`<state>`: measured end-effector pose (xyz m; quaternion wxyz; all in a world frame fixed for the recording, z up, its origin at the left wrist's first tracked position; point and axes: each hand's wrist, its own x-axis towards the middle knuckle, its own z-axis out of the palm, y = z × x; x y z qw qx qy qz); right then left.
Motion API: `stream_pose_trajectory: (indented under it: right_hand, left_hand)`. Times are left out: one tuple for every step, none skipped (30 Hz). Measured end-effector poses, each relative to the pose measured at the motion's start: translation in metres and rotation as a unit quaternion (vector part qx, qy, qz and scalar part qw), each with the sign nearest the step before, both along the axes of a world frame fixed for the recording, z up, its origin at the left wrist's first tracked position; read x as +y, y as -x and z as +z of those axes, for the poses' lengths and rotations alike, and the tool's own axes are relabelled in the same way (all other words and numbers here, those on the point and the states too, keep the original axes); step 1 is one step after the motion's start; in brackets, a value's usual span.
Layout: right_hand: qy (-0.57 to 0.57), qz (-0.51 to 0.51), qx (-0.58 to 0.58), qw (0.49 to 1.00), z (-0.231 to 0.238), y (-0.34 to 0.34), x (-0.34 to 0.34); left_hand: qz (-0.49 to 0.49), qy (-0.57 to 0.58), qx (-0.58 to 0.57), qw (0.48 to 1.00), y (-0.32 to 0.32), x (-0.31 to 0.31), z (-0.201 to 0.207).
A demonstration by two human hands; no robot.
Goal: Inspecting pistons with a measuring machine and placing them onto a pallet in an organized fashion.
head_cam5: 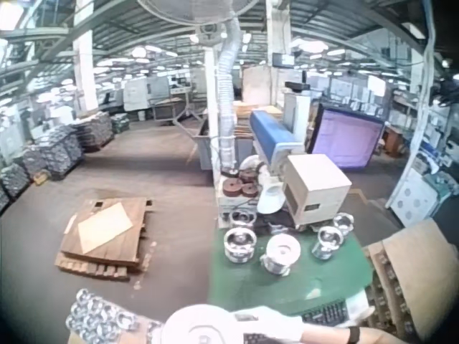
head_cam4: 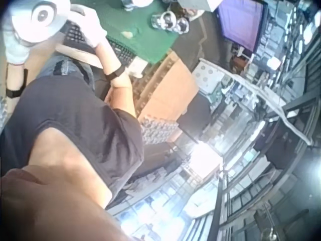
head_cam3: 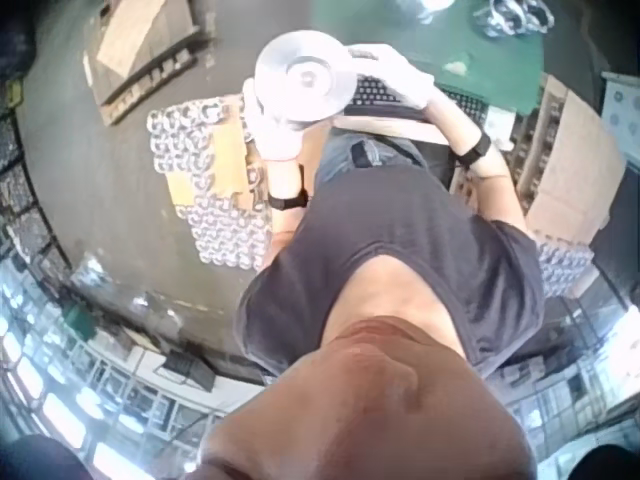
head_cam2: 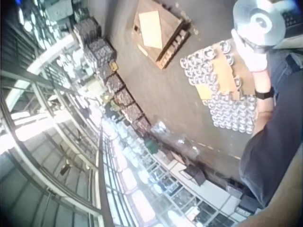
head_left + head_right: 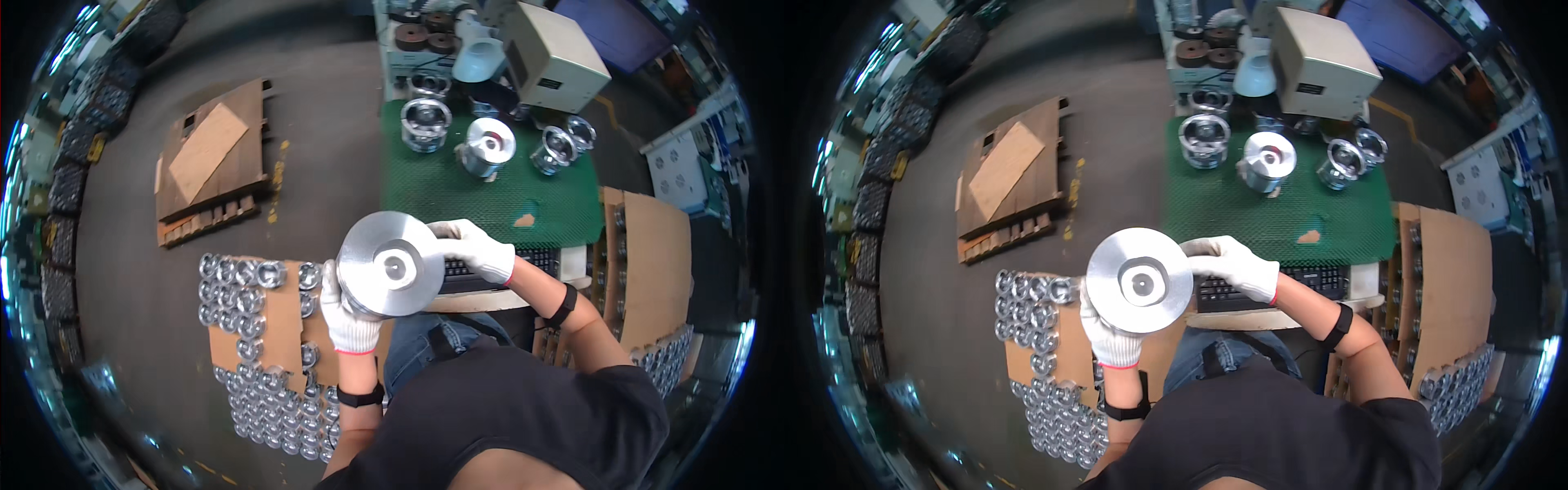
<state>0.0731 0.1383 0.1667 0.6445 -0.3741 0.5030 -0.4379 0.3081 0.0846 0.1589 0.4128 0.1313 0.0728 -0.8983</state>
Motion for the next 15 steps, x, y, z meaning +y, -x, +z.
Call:
stream_pose_trajectory:
  right_hand:
    - [-0.038, -0.018, -0.093, 0.995, -0.004, 0.009, 0.005]
    - [-0.074, -0.042, -0.185, 0.979, -0.008, 0.018, 0.01]
    - [-0.075, -0.049, -0.219, 0.972, -0.011, 0.024, 0.015]
    - [-0.09, -0.064, -0.25, 0.962, -0.013, 0.025, 0.021]
    - [-0.124, -0.069, -0.223, 0.964, -0.036, 0.039, 0.034]
    - [-0.16, -0.072, -0.198, 0.964, -0.08, 0.056, 0.051]
    - [-0.091, -0.161, -0.353, 0.917, -0.122, 0.061, 0.069]
    - [-0.122, -0.237, -0.337, 0.903, -0.067, 0.053, 0.063]
    - [-0.131, -0.288, -0.322, 0.892, -0.082, 0.057, 0.076]
    - [-0.135, -0.345, -0.303, 0.878, -0.099, 0.066, 0.104]
    - [-0.105, -0.324, -0.353, 0.871, -0.129, 0.085, 0.139]
    - [-0.076, -0.289, -0.405, 0.864, -0.146, 0.098, 0.167]
    - [-0.152, -0.382, -0.377, 0.83, -0.141, 0.103, 0.184]
    - [-0.226, -0.472, -0.342, 0.78, -0.133, 0.108, 0.204]
    - [-0.224, -0.516, -0.286, 0.776, -0.16, 0.119, 0.256]
  left_hand:
    - [-0.009, 0.039, -0.091, 0.995, 0.005, 0.0, 0.004]
    - [-0.023, 0.079, -0.179, 0.98, 0.012, 0.0, 0.003]
    - [-0.049, 0.12, -0.241, 0.962, 0.023, 0.003, 0.0]
    - [-0.075, 0.156, -0.305, 0.936, 0.042, 0.007, 0.004]
    - [-0.151, 0.211, -0.35, 0.9, 0.054, 0.011, -0.013]
    - [-0.223, 0.265, -0.39, 0.853, 0.065, 0.017, -0.031]
    - [-0.3, 0.32, -0.435, 0.786, 0.089, 0.02, -0.031]
    - [-0.36, 0.311, -0.409, 0.778, 0.103, 0.016, -0.04]
    - [-0.424, 0.255, -0.365, 0.788, 0.112, 0.006, -0.064]
    - [-0.488, 0.201, -0.312, 0.79, 0.121, -0.006, -0.083]
    - [-0.514, 0.28, -0.275, 0.763, 0.139, -0.029, -0.092]
    - [-0.459, 0.377, -0.377, 0.71, 0.144, -0.049, -0.132]
    - [-0.415, 0.367, -0.498, 0.667, 0.168, -0.072, -0.145]
    - [-0.329, 0.313, -0.466, 0.759, 0.18, -0.09, -0.147]
    - [-0.312, 0.281, -0.418, 0.806, 0.202, -0.106, -0.148]
